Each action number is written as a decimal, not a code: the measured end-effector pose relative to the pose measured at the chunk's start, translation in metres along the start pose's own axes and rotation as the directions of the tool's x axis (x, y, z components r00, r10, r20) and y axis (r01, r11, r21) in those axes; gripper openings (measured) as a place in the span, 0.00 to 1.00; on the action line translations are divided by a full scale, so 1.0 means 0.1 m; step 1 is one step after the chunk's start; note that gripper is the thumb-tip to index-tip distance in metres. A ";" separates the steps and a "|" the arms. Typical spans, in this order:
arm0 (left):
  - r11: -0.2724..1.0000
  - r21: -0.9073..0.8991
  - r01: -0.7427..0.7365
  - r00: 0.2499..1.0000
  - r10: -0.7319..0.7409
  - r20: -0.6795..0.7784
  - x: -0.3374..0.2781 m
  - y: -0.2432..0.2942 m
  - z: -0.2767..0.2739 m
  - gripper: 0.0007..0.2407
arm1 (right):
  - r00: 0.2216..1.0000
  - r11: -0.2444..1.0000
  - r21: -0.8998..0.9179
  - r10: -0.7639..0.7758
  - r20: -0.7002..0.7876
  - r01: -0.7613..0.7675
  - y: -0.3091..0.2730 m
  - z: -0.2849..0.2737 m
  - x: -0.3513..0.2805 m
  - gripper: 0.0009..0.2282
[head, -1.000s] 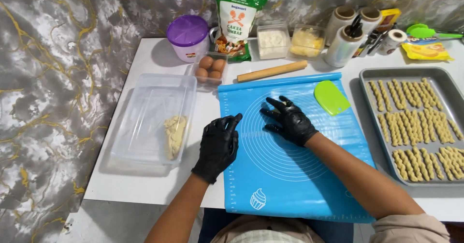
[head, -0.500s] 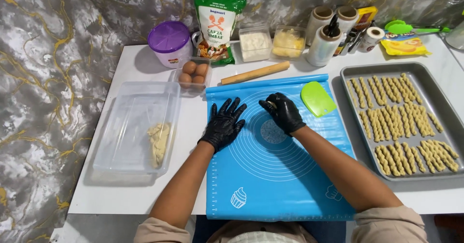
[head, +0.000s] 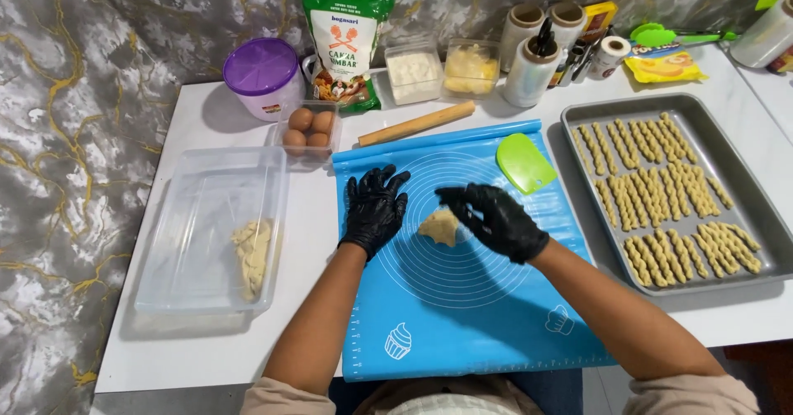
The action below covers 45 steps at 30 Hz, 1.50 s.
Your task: Twisting thin strips of dough and placing them onto a baking tray to make cookies or pastries
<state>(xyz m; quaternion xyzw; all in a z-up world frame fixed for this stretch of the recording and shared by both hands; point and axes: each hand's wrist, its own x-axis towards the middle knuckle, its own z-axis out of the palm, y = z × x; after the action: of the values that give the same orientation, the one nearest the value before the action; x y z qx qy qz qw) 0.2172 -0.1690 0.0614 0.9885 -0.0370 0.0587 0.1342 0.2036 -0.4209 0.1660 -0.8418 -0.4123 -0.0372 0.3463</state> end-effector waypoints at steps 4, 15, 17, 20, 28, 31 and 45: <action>0.998 0.017 -0.053 0.998 0.054 -0.026 0.02 -0.05 0.09 0.21 | 0.991 0.990 -0.128 0.049 -0.126 -0.065 0.20 0.26 0.44 0.19; 0.993 0.084 -0.086 0.996 0.083 0.046 0.03 -0.05 0.01 0.27 | 0.982 0.839 -0.542 0.054 0.182 0.054 -0.05 0.83 -0.03 0.28; 0.996 0.057 -0.074 0.996 0.071 0.054 0.06 -0.08 0.07 0.24 | 0.971 0.842 -0.530 0.039 0.237 0.096 -0.10 0.80 -0.21 0.25; 0.998 0.042 -0.056 0.997 0.053 0.059 0.08 -0.09 0.12 0.24 | 0.962 0.844 -0.533 0.095 0.254 0.057 -0.23 0.71 -0.52 0.25; 0.997 -0.018 -0.073 0.997 0.073 -0.032 0.01 0.02 -0.08 0.22 | 0.983 0.936 -0.301 -0.177 0.053 0.184 -0.42 0.36 -1.34 0.21; 0.995 -0.041 -0.096 0.993 0.093 -0.070 -0.01 0.01 -0.06 0.22 | 0.987 0.951 -0.272 -0.162 -0.024 0.149 -0.33 0.25 -1.30 0.19; 0.997 -0.001 -0.081 0.997 0.081 -0.006 0.04 -0.11 0.12 0.23 | 0.982 0.934 -0.336 0.161 0.101 -0.119 0.29 0.33 0.03 0.22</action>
<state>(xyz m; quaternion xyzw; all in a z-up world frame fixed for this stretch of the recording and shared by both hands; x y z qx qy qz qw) 0.2230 -0.1614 0.0476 0.9860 -0.0768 0.0670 0.1322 0.2190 -0.4107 0.1262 -0.9157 -0.3603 -0.0269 0.1760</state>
